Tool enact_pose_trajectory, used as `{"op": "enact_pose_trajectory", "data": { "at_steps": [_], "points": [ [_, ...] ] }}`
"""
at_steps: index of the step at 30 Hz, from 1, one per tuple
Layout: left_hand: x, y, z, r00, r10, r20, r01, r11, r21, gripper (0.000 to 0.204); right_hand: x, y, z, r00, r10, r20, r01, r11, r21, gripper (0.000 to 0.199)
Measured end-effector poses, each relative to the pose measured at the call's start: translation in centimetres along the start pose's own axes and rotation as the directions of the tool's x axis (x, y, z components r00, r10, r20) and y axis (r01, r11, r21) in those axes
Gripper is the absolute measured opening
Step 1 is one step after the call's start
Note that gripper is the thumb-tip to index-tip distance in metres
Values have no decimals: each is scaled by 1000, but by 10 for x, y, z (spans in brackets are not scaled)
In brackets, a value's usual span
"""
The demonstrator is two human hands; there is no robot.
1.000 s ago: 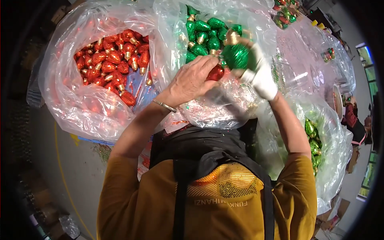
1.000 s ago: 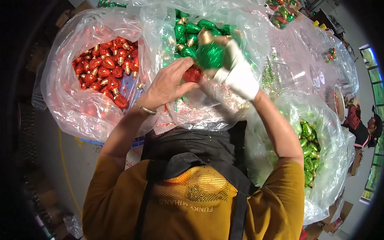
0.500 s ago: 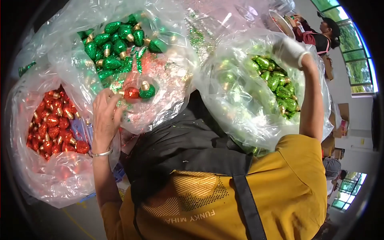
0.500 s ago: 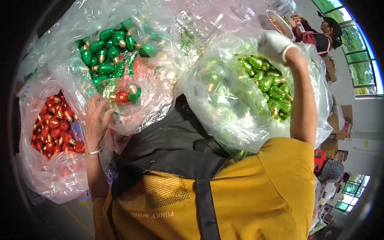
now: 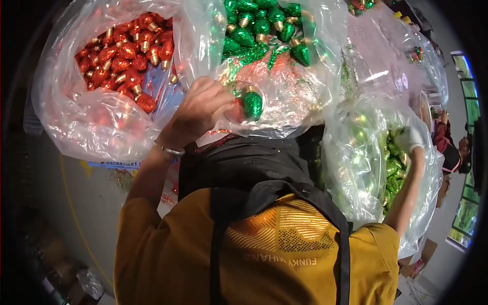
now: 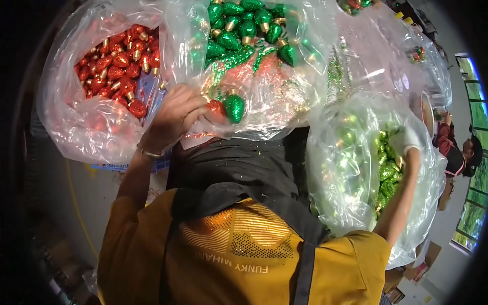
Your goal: Sorting and packaging colorful plastic ornaments into plastic bags.
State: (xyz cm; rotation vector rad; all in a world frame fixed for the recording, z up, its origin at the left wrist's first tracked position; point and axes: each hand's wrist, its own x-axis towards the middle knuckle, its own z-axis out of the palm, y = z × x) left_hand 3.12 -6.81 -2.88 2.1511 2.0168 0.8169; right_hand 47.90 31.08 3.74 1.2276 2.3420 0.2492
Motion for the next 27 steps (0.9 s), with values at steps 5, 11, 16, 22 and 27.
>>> {"op": "enact_pose_trajectory", "data": {
  "at_steps": [5,11,16,22,27],
  "points": [
    [5,-4,15,970,62,-233,-86,992,-96,23,-73,-200,-141,853,-76,-516,521,78,850,53],
    [5,-7,21,954,87,-288,-126,985,-121,28,-17,-329,-136,587,-613,-528,802,355,480,39],
    [-2,-10,20,972,50,-228,-87,984,-157,24,-22,-342,-133,323,-722,-611,901,432,-34,42],
    [0,-10,13,976,99,-194,-126,983,-133,21,-39,-339,-145,528,-705,-474,836,530,144,37],
    [2,-6,14,981,114,-157,-148,963,-225,17,-26,-344,-138,658,-584,-475,750,568,340,29]
  ]
}}
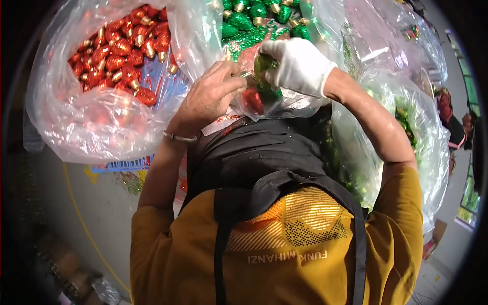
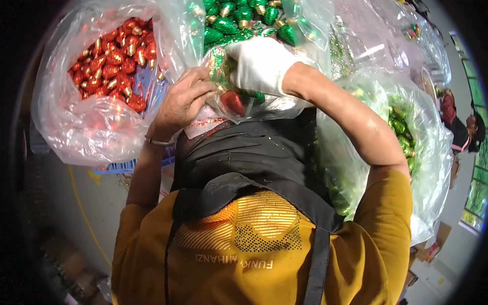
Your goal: Sorting and packaging colorful plastic ornaments into plastic bags.
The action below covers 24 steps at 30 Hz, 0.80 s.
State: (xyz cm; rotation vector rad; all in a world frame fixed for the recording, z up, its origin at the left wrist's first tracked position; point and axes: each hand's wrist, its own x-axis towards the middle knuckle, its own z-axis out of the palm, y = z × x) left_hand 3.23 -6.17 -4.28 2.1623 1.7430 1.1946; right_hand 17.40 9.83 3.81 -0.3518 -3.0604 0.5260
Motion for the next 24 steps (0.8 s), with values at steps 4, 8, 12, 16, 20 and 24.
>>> {"op": "enact_pose_trajectory", "data": {
  "at_steps": [4,8,12,16,20,24],
  "points": [
    [2,3,8,998,49,-47,-47,998,42,12,-10,-2,7,999,4,-41,3,987,159,23],
    [3,9,3,1000,9,6,-9,997,73,14,-21,24,20,956,-124,265,63,972,225,19],
    [9,12,3,1000,19,22,-19,999,28,13,-4,34,15,831,-33,555,19,999,30,19],
    [16,12,1,997,42,59,-43,999,16,13,22,17,39,692,4,722,173,970,-171,20],
    [17,8,6,997,51,54,-54,998,39,13,25,28,61,684,-131,718,279,956,-92,23],
    [25,2,8,998,42,49,-43,999,18,13,22,35,73,760,-166,628,305,945,-120,25]
  ]
}}
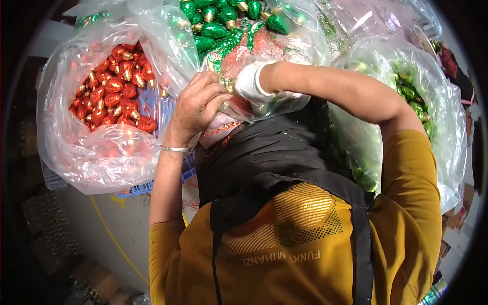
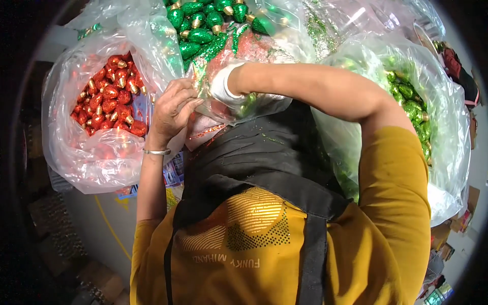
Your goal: Sorting and packaging colorful plastic ornaments into plastic bags.
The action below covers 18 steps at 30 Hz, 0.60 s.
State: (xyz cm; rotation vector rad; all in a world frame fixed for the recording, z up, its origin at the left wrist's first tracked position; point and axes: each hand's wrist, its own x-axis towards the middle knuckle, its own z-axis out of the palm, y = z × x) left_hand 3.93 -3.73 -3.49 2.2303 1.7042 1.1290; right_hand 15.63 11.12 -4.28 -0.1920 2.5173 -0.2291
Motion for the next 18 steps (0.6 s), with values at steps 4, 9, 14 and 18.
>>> {"op": "enact_pose_trajectory", "data": {
  "at_steps": [4,9,14,18],
  "points": [
    [4,-1,3,1000,-6,22,6,1000,24,14,6,6,1,994,11,-112,-12,1000,-12,24],
    [9,-3,3,1000,16,25,-15,1000,-24,15,22,22,24,938,76,-338,-99,994,-49,22],
    [14,-11,5,999,23,37,-21,998,-56,15,15,16,4,953,54,-300,-63,998,-21,18],
    [13,-12,1,1000,14,25,-12,998,-69,15,35,34,20,928,-132,-348,135,991,-17,14]
  ]
}}
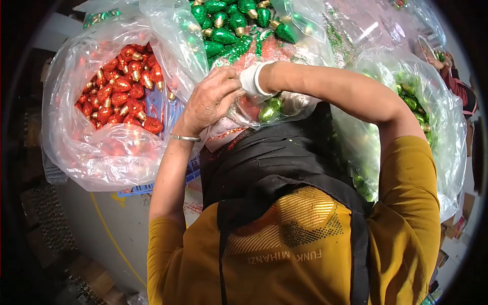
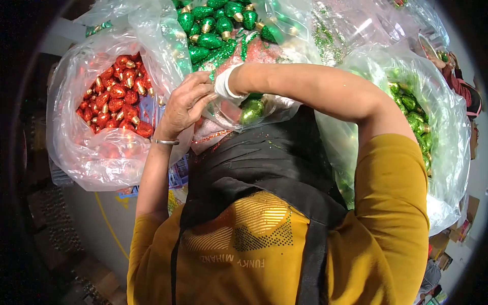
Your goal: Sorting and packaging colorful plastic ornaments into plastic bags.
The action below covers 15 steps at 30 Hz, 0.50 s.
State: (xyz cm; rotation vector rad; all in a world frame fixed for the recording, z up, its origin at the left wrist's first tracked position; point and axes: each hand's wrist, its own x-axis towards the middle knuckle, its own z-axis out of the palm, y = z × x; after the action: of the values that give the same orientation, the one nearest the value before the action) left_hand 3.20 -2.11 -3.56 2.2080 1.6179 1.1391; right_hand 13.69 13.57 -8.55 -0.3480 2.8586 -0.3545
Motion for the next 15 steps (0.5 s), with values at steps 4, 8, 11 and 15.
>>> {"op": "enact_pose_trajectory", "data": {
  "at_steps": [4,8,11,15],
  "points": [
    [-8,4,-4,1000,3,10,-3,1000,22,15,-28,-32,-57,986,129,107,-132,991,23,13],
    [-12,3,-1,1000,-9,-19,9,1000,21,15,-41,-33,-76,952,245,183,-256,966,41,15],
    [-13,-1,2,999,-29,-42,30,999,19,14,-33,-18,-71,986,133,103,-151,971,186,15],
    [-5,-10,-1,993,-83,-89,83,997,-4,13,-5,3,-50,993,50,110,-58,996,71,16]
  ]
}}
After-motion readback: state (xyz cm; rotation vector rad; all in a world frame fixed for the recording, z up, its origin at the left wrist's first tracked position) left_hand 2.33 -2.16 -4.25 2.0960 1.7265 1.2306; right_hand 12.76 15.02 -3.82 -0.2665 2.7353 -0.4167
